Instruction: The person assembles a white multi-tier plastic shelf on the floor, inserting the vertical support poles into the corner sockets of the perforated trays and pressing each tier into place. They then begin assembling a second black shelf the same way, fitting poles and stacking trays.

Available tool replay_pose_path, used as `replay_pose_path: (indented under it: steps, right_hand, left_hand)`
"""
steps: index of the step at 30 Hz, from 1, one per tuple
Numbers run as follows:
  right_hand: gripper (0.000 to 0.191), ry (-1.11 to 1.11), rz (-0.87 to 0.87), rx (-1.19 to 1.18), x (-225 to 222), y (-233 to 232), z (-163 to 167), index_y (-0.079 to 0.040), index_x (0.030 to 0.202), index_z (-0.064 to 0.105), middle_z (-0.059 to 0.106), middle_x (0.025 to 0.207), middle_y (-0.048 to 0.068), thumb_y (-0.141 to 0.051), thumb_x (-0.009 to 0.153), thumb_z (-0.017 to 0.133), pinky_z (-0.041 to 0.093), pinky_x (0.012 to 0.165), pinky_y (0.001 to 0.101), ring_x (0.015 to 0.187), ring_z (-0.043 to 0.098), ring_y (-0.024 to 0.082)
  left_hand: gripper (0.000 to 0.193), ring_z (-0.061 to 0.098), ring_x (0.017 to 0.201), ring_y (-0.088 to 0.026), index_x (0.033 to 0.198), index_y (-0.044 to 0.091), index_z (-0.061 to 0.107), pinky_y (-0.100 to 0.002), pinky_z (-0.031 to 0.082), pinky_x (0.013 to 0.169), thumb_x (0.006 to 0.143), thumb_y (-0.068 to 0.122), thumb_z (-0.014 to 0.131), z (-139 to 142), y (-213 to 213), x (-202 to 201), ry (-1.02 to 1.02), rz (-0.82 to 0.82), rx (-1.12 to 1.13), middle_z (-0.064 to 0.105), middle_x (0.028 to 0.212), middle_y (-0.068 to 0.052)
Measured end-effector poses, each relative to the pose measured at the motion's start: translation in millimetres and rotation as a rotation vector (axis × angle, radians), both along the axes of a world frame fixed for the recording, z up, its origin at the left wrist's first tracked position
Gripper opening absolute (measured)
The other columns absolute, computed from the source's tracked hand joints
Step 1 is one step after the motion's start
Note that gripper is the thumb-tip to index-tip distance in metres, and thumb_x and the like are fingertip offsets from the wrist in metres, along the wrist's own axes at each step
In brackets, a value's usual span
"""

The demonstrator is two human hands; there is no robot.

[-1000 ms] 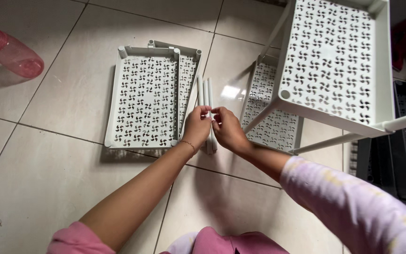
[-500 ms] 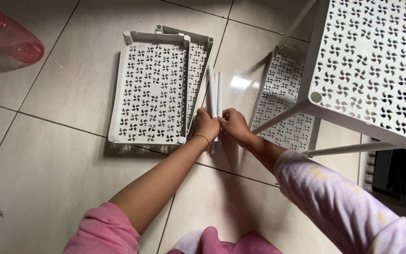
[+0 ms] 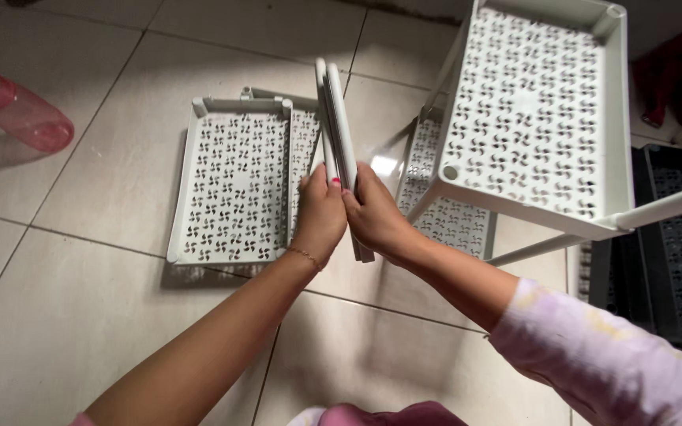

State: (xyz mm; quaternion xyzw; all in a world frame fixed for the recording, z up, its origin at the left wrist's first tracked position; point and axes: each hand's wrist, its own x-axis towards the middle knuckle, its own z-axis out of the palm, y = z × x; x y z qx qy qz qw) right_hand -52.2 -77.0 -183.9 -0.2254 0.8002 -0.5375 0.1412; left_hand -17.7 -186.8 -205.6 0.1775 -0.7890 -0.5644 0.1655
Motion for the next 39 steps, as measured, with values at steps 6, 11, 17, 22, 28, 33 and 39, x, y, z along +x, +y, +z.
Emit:
replay_pose_path:
  steps: [6,11,17,22,28,33,39]
  right_hand:
    - [0.030,-0.097,0.018,-0.262,-16.2,45.3,123.6,-0.001,0.129,0.050,0.064,0.103,0.010,-0.009,0.101,0.048,0.053,0.071,0.0282,0.086,0.060,0.011]
    - [0.019,-0.228,-0.104,-0.166,-50.8,111.2,163.5,0.006,0.119,0.052,0.062,0.081,0.014,-0.005,0.104,0.052,0.045,0.042,0.0415,0.054,0.056,0.025]
    - [0.016,-0.271,-0.269,-0.091,-76.6,165.6,137.9,0.005,0.103,0.059,0.058,0.071,0.011,-0.003,0.095,0.049,0.039,0.041,0.0401,0.052,0.053,0.023]
    - [0.025,-0.071,-0.342,-0.240,-80.8,177.7,117.7,0.002,0.123,0.057,0.061,0.091,0.006,-0.008,0.100,0.053,0.045,0.061,0.0308,0.075,0.053,0.011]
    - [0.028,-0.160,-0.331,-0.170,-60.3,197.2,124.5,-0.018,0.131,0.048,0.063,0.086,0.001,-0.025,0.103,0.046,0.052,0.059,0.0281,0.071,0.063,0.010]
    - [0.026,-0.034,-0.142,-0.247,-74.7,225.0,130.9,-0.010,0.132,0.056,0.055,0.080,0.003,-0.019,0.109,0.051,0.045,0.059,0.0264,0.068,0.051,0.011]
    - [0.010,0.056,-0.165,-0.456,-69.0,250.0,160.0,-0.008,0.110,0.054,0.055,0.083,-0.001,-0.018,0.108,0.057,0.049,0.070,0.0250,0.075,0.053,0.009]
  left_hand:
    - [0.020,0.062,0.097,-0.026,0.113,-0.001,0.058,-0.041,0.052,0.086,0.099,0.004,0.044,129.6,31.6,-10.4,0.273,-0.211,0.149,0.060,0.107,-0.019]
    - [0.014,0.064,0.081,-0.020,0.098,-0.007,0.059,-0.041,0.057,0.076,0.096,0.000,0.047,153.7,97.3,-64.2,0.220,-0.327,0.250,0.070,0.092,-0.021]
    - [0.016,0.072,0.090,-0.033,0.097,-0.009,0.062,-0.043,0.055,0.076,0.091,0.003,0.052,127.0,157.4,-103.5,-0.001,-0.368,0.015,0.069,0.096,-0.026]
    - [0.022,0.068,0.099,-0.040,0.100,-0.006,0.062,-0.049,0.054,0.087,0.097,0.015,0.055,134.5,146.3,-91.3,-0.059,-0.530,-0.456,0.067,0.102,-0.026]
    - [0.029,0.055,0.133,-0.026,0.086,0.016,0.078,-0.060,0.006,0.125,0.098,0.033,0.058,171.2,72.0,-52.9,0.061,-0.766,-0.839,0.077,0.096,-0.006]
    - [0.038,0.051,0.134,-0.026,0.088,0.018,0.081,-0.061,0.003,0.122,0.079,0.054,0.077,166.0,79.9,-32.7,0.274,-0.940,-0.906,0.077,0.098,-0.005]
    - [0.037,0.061,0.115,-0.023,0.097,0.013,0.078,-0.043,0.034,0.112,0.078,0.044,0.085,131.8,129.0,-24.3,0.565,-1.040,-0.700,0.073,0.102,-0.002]
